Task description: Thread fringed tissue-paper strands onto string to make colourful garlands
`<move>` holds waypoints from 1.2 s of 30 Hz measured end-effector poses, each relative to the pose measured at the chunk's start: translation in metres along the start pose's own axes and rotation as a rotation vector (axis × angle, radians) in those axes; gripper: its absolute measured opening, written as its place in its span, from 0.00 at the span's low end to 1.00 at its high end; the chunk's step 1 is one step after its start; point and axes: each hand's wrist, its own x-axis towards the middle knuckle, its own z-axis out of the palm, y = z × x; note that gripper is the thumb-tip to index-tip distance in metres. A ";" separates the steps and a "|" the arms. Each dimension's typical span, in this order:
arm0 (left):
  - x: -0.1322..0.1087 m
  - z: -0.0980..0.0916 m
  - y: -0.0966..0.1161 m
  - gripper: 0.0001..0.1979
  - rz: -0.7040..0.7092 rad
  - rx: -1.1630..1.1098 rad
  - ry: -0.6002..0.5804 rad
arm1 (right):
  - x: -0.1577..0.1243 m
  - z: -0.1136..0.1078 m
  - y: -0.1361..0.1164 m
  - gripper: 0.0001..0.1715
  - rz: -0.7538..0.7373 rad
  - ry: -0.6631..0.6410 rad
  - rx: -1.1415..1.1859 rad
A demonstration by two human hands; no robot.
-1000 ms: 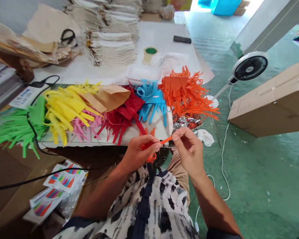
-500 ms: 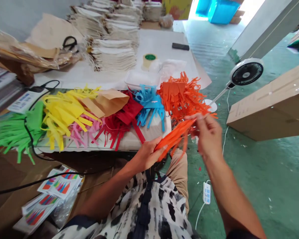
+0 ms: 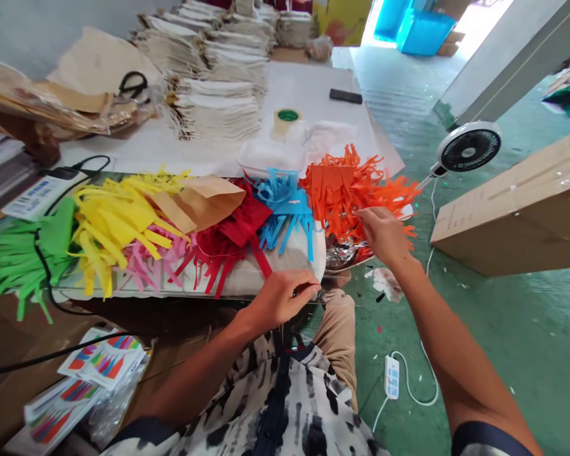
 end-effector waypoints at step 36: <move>0.062 -0.088 -0.060 0.16 -0.184 0.837 0.527 | 0.079 0.084 -0.113 0.19 -0.283 -0.141 -0.216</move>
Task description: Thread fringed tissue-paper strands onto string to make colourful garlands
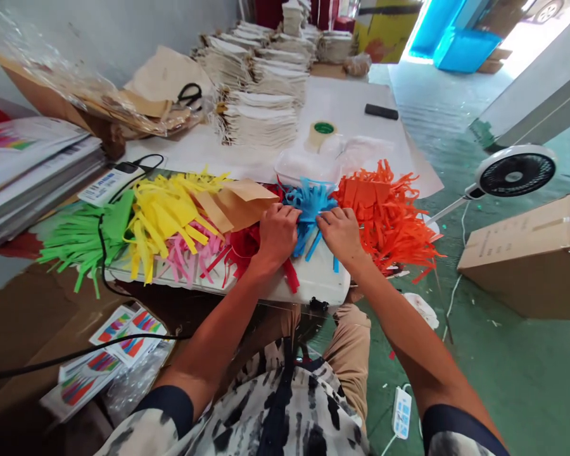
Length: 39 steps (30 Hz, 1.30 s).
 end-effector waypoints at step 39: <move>0.018 0.011 0.011 0.12 0.052 0.021 -0.024 | -0.195 -0.093 0.017 0.13 0.458 -0.055 -0.040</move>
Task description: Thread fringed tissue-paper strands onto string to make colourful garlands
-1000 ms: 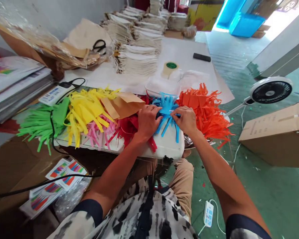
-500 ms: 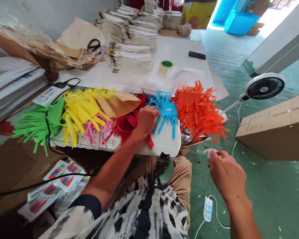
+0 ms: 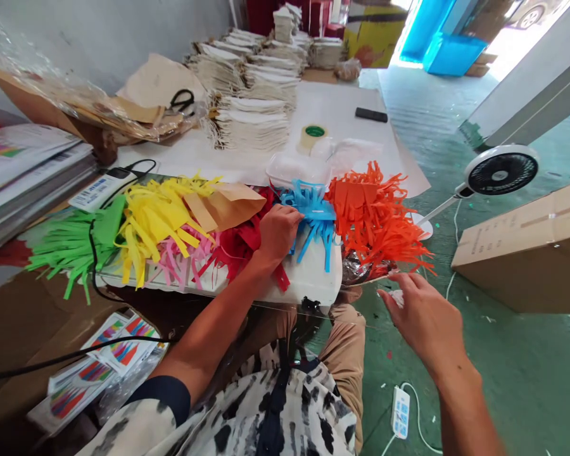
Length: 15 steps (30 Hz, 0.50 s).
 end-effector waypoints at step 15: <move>0.023 -0.015 -0.010 0.06 0.028 -0.559 0.307 | 0.190 0.045 -0.111 0.14 -0.271 0.234 0.405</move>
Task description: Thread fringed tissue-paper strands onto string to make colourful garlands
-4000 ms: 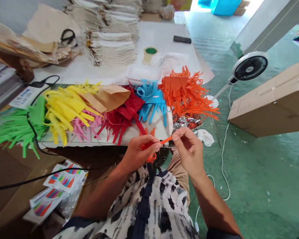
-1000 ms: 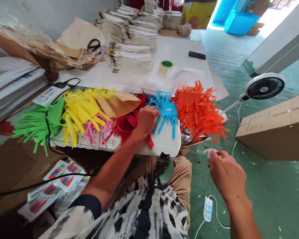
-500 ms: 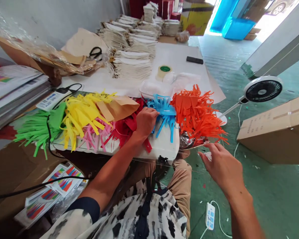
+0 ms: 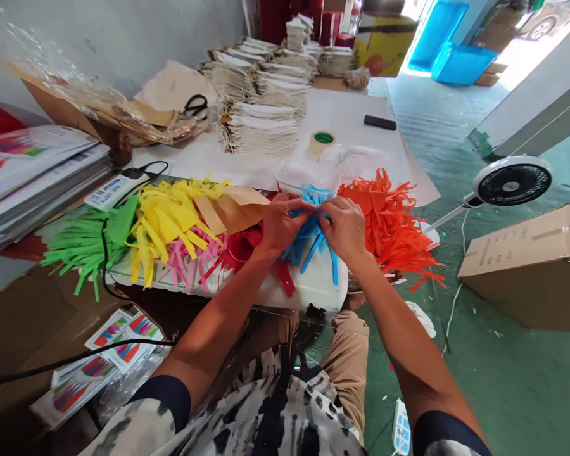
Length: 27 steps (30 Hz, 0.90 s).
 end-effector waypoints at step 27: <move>0.004 -0.061 0.068 0.22 0.101 -0.145 0.356 | 0.047 -0.119 -0.087 0.08 -0.100 0.359 0.270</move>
